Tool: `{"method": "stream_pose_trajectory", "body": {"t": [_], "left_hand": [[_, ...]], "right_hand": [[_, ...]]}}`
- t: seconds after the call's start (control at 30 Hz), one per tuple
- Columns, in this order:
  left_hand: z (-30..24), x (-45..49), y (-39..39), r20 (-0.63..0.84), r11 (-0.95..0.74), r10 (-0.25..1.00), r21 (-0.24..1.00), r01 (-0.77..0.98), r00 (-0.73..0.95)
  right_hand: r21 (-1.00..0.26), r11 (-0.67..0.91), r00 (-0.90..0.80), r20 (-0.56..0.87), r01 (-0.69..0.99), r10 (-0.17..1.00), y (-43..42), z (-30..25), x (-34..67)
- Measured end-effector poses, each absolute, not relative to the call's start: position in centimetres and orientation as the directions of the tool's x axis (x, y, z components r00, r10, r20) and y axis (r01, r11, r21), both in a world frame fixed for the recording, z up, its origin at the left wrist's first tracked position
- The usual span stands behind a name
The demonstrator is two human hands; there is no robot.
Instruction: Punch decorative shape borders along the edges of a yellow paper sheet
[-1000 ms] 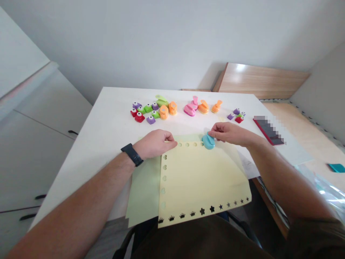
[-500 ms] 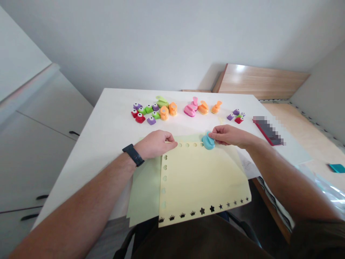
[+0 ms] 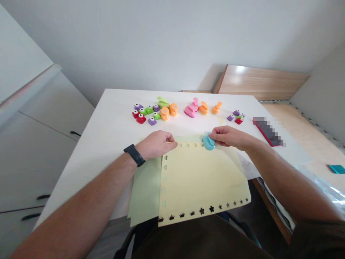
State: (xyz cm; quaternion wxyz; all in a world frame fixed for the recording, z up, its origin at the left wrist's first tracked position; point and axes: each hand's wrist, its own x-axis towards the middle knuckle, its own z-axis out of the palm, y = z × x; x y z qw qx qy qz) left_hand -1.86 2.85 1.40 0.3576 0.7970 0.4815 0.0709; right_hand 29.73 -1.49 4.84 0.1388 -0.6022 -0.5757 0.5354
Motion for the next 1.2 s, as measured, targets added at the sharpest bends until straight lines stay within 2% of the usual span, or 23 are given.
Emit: {"method": "stream_pose_trajectory", "body": {"t": [0.3,0.53,0.83,1.03,1.2], "left_hand": [[1.4,-1.9,2.9,-0.227,-0.287,0.816,0.639,0.714,0.531],[1.6,-1.8,2.8,-0.230,-0.284,0.817,0.638,0.716,0.529],[1.7,-1.7,2.8,-0.246,-0.275,0.817,0.630,0.727,0.522],[1.6,-1.8,2.8,-0.223,-0.285,0.821,0.638,0.716,0.526],[1.6,-1.8,2.7,-0.215,-0.287,0.824,0.639,0.713,0.524]], "right_hand": [[-0.789,-0.345,-0.223,-0.507,0.508,0.833,-1.4,4.7,29.7],[-0.735,-0.409,-0.142,-0.559,0.541,0.817,-0.8,4.7,29.8],[-0.710,-0.390,-0.157,-0.572,0.587,0.805,-0.1,4.0,30.3],[-0.675,-0.365,-0.216,-0.616,0.641,0.758,0.8,4.5,30.6],[-0.688,-0.368,-0.237,-0.617,0.625,0.751,1.0,4.5,30.6]]}}
